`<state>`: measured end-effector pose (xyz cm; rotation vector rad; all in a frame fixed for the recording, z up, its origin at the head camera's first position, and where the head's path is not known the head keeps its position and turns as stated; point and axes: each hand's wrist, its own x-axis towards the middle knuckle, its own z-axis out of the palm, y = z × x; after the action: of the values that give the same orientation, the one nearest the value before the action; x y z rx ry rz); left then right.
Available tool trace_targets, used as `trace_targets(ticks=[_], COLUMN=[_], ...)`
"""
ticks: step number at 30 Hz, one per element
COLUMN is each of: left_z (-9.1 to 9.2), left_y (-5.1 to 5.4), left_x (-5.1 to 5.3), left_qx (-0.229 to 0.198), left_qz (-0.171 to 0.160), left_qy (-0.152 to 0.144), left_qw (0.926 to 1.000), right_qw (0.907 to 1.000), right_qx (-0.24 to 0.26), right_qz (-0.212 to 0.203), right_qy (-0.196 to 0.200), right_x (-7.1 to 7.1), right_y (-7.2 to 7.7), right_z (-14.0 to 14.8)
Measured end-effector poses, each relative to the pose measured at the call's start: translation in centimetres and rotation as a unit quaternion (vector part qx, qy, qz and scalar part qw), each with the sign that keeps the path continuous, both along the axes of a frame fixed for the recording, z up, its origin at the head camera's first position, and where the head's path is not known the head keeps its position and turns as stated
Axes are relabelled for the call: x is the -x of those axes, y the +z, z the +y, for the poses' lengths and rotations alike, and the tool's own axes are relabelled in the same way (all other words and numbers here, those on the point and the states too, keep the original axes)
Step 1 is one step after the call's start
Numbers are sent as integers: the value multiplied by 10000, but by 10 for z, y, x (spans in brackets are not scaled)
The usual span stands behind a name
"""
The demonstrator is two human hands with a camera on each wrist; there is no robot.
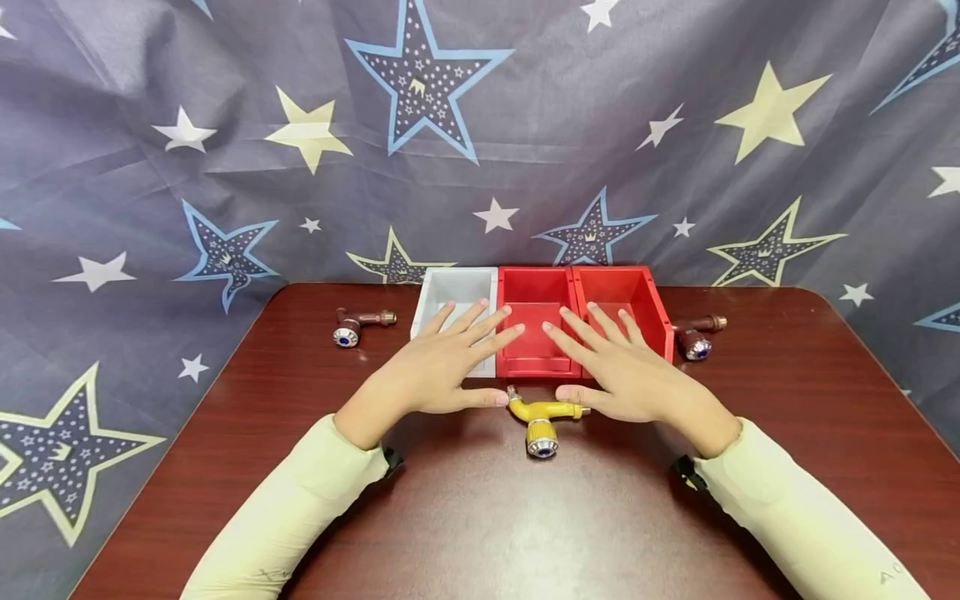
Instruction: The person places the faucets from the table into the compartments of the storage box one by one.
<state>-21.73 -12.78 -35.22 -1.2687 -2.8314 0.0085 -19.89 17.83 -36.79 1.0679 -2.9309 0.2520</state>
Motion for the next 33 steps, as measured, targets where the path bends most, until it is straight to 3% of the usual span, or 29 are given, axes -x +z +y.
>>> trace_targets(ticks=[7, 12, 22, 33], left_z=[1, -1, -13, -26], left_y=[-1, 0, 3, 8], left_x=[6, 12, 24, 32], left_qx=[-221, -287, -946, -1538], left_qz=[115, 553, 1250, 1353], left_qy=[-128, -104, 344, 1130], left_qw=[9996, 9980, 9870, 9722], right_qw=[9997, 9986, 9924, 9896], right_qx=[30, 57, 267, 285], right_qz=[240, 499, 1145, 1379], right_qy=[67, 147, 373, 296], right_x=[0, 0, 7, 14], right_y=[7, 10, 15, 21], right_z=[1, 5, 19, 35])
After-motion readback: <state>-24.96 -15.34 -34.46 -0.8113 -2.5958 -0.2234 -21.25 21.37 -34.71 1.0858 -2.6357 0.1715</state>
